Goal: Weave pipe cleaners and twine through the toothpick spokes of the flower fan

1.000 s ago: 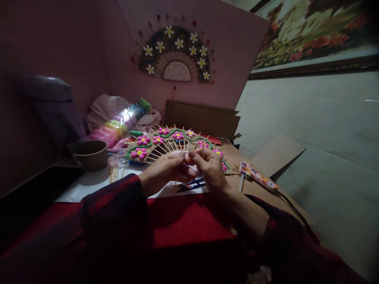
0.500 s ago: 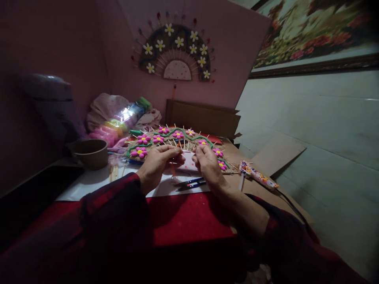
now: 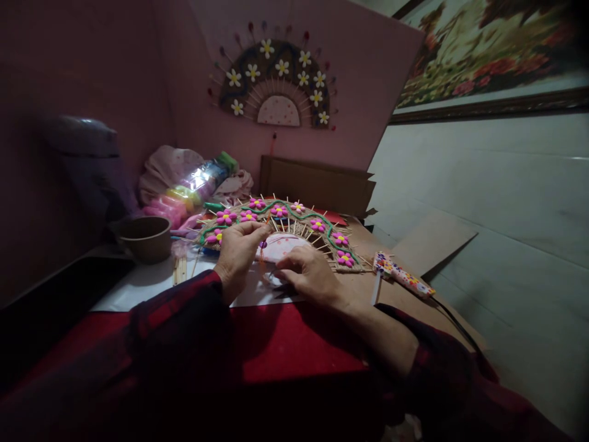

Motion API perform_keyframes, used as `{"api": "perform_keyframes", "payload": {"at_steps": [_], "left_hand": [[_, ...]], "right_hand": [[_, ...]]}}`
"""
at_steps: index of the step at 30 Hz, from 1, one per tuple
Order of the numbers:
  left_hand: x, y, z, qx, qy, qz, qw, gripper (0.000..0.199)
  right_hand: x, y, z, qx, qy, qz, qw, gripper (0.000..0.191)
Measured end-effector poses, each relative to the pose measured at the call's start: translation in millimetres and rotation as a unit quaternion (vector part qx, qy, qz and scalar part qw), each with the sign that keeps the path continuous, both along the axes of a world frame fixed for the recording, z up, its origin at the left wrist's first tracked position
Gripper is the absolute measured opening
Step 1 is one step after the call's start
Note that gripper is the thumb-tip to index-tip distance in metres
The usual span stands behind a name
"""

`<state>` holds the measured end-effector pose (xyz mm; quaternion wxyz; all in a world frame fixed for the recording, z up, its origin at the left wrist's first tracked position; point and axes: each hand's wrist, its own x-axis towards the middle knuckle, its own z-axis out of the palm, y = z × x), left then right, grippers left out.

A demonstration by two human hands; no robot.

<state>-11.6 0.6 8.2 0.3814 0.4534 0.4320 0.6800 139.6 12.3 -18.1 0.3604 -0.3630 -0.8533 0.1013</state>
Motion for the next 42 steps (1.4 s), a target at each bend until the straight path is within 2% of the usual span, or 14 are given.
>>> {"api": "perform_keyframes", "payload": {"at_steps": [2,4,8,11,17,23,27,30,33,34,35,37,39,42], "left_hand": [[1.3,-2.6,1.1,0.000,-0.002,-0.031,1.000,0.012],[3.0,-5.6,1.3,-0.009,-0.006,-0.084,0.996,0.012],[4.7,-8.7,-1.8,-0.010,-0.009,-0.191,0.982,0.013],[4.4,-8.6,-5.0,-0.001,-0.013,-0.238,0.971,0.012],[4.3,-8.2,-6.2,0.001,-0.031,-0.273,0.961,0.012],[4.4,-10.9,-2.4,0.022,-0.018,-0.258,0.966,0.012],[5.3,-10.1,-0.9,0.045,0.009,-0.219,0.975,0.013],[4.5,-4.4,1.4,0.083,0.051,-0.160,0.982,0.015],[-0.5,5.7,1.7,0.112,0.176,-0.035,0.977,0.018],[-2.7,9.3,0.6,0.120,0.249,0.017,0.961,0.016],[-4.9,12.6,-1.1,0.129,0.333,0.066,0.932,0.014],[-7.5,17.5,-5.3,0.135,0.481,0.128,0.857,0.014],[-7.2,19.5,-9.0,0.129,0.575,0.160,0.792,0.013],[-3.0,20.0,-11.0,0.125,0.656,0.194,0.719,0.016]], "right_hand": [[0.1,1.0,0.8,-0.013,0.082,0.000,0.997,0.003],[0.5,1.5,3.2,-0.056,0.186,0.009,0.981,0.008],[0.1,-0.6,9.3,-0.205,0.329,0.116,0.914,0.016],[-1.6,-3.2,11.6,-0.286,0.366,0.170,0.869,0.016],[-0.5,-3.4,13.6,-0.376,0.383,0.211,0.817,0.016],[1.7,-4.9,17.0,-0.420,0.384,0.251,0.783,0.006],[1.0,-4.7,16.3,-0.423,0.394,0.244,0.779,0.008],[1.6,-0.2,16.2,-0.408,0.427,0.207,0.780,0.010],[3.5,5.8,18.0,-0.371,0.499,0.159,0.767,0.010],[4.3,7.5,18.9,-0.358,0.520,0.144,0.762,0.010],[5.1,8.8,19.8,-0.346,0.535,0.129,0.760,0.011],[6.6,10.5,21.1,-0.334,0.548,0.108,0.759,0.011],[7.6,11.5,21.6,-0.332,0.554,0.103,0.756,0.012],[8.5,13.4,20.9,-0.325,0.564,0.109,0.752,0.013]]}}
